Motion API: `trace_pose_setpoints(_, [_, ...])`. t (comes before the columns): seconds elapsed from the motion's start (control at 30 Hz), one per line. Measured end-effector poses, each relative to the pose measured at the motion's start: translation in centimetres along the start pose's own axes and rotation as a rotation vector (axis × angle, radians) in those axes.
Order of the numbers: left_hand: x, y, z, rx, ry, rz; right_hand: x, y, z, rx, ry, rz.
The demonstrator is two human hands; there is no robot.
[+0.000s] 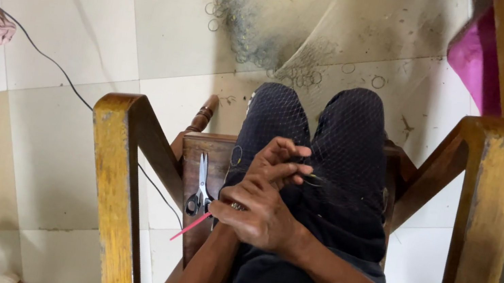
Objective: Repairing a fine-mesh fishing net using a shuttle and thread
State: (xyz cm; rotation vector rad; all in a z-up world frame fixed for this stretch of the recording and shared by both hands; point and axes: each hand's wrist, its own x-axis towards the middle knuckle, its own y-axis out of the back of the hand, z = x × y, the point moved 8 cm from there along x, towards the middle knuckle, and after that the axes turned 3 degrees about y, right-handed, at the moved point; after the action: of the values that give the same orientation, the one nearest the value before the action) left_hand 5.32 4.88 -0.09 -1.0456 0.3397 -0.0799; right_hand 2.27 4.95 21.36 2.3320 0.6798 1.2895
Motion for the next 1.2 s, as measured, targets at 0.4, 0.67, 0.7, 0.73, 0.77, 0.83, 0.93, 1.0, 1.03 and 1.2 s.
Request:
trace_pose_setpoints(0.4, [-0.7,-0.3,-0.2,-0.006,-0.098,0.086,2.2,-0.7,0.7,0.146,0.042,0.015])
trace_pose_setpoints(0.67, [-0.4,0.3,-1.1,0.138,-0.158,0.175,3.1,-0.1,2.0,0.157,0.011,0.039])
trace_pose_setpoints(0.7, [-0.3,1.4,-1.9,0.141,-0.158,0.175,3.3,0.1,2.1,0.158,0.011,0.042])
trace_pose_setpoints(0.73, [-0.2,2.5,-2.7,0.163,-0.17,0.183,3.4,0.4,2.3,0.157,0.005,0.061])
trace_pose_setpoints(0.77, [-0.2,3.5,-3.4,0.186,-0.183,0.19,3.5,0.7,2.5,0.156,-0.001,0.079])
trace_pose_setpoints(0.83, [-0.3,3.8,-3.6,0.218,-0.197,0.194,3.7,0.7,2.3,0.154,0.002,0.082])
trace_pose_setpoints(0.93, [-0.2,3.8,-3.6,0.199,-0.198,0.189,3.8,0.2,2.0,0.154,0.008,0.087])
trace_pose_setpoints(1.0, [-0.4,3.7,-3.7,0.147,-0.183,0.178,3.7,-0.2,1.8,0.155,0.01,0.089])
trace_pose_setpoints(1.03, [-0.5,3.8,-3.7,0.141,-0.167,0.184,3.7,-0.5,1.8,0.149,0.018,0.057])
trace_pose_setpoints(1.2, [-0.3,4.7,-4.2,0.065,-0.161,0.193,2.9,-2.5,1.6,0.066,0.067,-0.019])
